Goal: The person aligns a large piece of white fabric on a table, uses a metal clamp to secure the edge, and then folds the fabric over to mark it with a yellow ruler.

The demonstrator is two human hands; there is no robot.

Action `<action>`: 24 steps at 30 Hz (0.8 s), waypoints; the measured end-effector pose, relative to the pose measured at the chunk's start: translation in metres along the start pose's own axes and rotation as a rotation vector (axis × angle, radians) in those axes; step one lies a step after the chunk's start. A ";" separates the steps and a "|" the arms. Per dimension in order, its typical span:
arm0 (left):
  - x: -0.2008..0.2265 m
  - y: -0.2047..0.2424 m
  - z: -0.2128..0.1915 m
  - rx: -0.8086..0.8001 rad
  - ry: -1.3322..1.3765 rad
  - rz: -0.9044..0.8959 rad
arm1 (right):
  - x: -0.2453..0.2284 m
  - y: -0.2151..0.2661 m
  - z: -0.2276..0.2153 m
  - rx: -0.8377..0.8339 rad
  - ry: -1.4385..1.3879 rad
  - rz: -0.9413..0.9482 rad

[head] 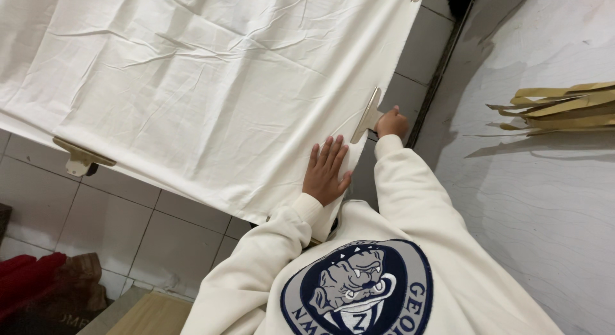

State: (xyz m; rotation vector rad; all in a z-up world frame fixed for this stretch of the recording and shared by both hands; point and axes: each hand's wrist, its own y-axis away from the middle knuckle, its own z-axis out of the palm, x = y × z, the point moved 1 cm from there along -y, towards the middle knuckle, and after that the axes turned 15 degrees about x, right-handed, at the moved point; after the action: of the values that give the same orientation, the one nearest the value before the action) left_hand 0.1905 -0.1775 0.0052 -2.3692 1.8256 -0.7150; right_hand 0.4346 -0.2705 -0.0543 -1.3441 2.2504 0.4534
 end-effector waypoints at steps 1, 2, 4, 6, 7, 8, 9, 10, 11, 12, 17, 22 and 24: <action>0.000 0.001 -0.001 0.003 -0.002 -0.001 | 0.000 -0.002 0.000 -0.001 -0.003 -0.002; -0.002 0.002 -0.002 -0.009 -0.006 -0.007 | 0.001 -0.002 0.000 -0.014 -0.018 0.002; -0.004 0.006 -0.004 -0.019 -0.010 -0.014 | 0.001 -0.003 0.000 -0.028 -0.035 0.007; -0.006 0.011 -0.006 0.002 -0.017 -0.040 | 0.000 -0.002 -0.002 -0.046 -0.052 -0.014; -0.006 0.012 -0.007 0.002 -0.020 -0.042 | 0.003 -0.001 -0.004 -0.048 -0.053 -0.015; -0.007 0.012 -0.008 -0.002 -0.020 -0.046 | 0.004 -0.001 -0.004 -0.054 -0.064 0.011; -0.008 0.012 -0.009 -0.006 -0.020 -0.050 | 0.005 -0.001 -0.003 -0.060 -0.074 0.036; -0.008 0.012 -0.010 -0.005 -0.022 -0.054 | 0.007 -0.003 -0.002 -0.064 -0.074 0.033; -0.009 0.012 -0.009 -0.007 -0.019 -0.058 | 0.009 -0.005 -0.001 -0.051 -0.078 0.026; -0.008 0.012 -0.008 -0.012 -0.012 -0.060 | 0.013 -0.009 -0.001 -0.036 -0.079 0.022; -0.007 0.013 -0.009 -0.018 -0.013 -0.062 | 0.013 -0.010 0.003 0.006 -0.096 0.010; -0.007 0.013 -0.007 -0.013 -0.016 -0.063 | 0.010 -0.007 0.008 0.026 -0.024 -0.022; -0.007 0.013 -0.006 -0.003 0.001 -0.069 | 0.010 -0.005 0.007 0.026 -0.035 -0.028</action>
State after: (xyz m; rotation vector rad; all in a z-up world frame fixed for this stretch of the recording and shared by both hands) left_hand 0.1750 -0.1730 0.0042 -2.4451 1.7545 -0.7200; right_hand 0.4369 -0.2767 -0.0664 -1.3433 2.1992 0.4330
